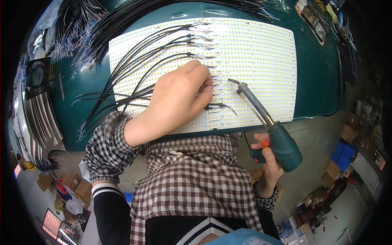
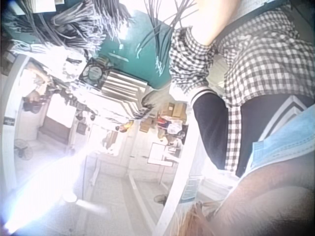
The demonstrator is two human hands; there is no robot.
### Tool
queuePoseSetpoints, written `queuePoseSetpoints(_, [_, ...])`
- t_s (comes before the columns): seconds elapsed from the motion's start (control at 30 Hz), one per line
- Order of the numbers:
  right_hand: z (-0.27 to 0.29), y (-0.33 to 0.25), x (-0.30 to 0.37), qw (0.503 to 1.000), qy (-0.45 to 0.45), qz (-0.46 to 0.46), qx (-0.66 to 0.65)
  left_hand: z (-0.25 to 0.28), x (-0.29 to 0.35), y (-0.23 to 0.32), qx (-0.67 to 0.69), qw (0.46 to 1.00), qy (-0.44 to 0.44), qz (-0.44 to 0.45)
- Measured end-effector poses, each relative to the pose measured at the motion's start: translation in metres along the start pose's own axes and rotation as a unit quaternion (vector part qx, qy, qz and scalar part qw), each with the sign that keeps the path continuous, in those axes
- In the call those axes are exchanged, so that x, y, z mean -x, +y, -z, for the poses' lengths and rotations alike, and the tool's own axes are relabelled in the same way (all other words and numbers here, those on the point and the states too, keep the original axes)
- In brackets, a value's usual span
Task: The person uses a soldering iron to attach black wires to a large LED panel. They repeatedly position wire ends onto the panel and apply the soldering iron to secure connections, working methodically across the surface.
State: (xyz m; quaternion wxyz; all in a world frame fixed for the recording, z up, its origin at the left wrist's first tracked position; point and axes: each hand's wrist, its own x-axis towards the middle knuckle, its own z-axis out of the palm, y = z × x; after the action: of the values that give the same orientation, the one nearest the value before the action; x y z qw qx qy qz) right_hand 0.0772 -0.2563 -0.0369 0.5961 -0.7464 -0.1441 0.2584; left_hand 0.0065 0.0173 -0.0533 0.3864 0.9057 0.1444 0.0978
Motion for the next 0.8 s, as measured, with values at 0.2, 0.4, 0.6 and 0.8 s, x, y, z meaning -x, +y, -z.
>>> queuePoseSetpoints(0.2, [-0.001,0.0,0.004,1.0,-0.001,-0.014,-0.009,0.003,-0.003,0.001,0.014,0.999,-0.025,0.021])
queuePoseSetpoints(0.4, [-0.001,0.007,0.006,0.999,-0.018,-0.012,-0.045,0.003,-0.004,0.0,0.022,0.999,-0.029,0.025])
queuePoseSetpoints(0.6, [0.003,0.009,0.004,0.999,-0.04,-0.008,-0.016,0.005,-0.005,0.002,0.018,0.999,-0.038,0.025])
queuePoseSetpoints(0.8, [0.001,0.007,0.003,0.999,-0.037,-0.012,-0.011,0.006,-0.006,0.002,0.014,0.999,-0.043,0.025])
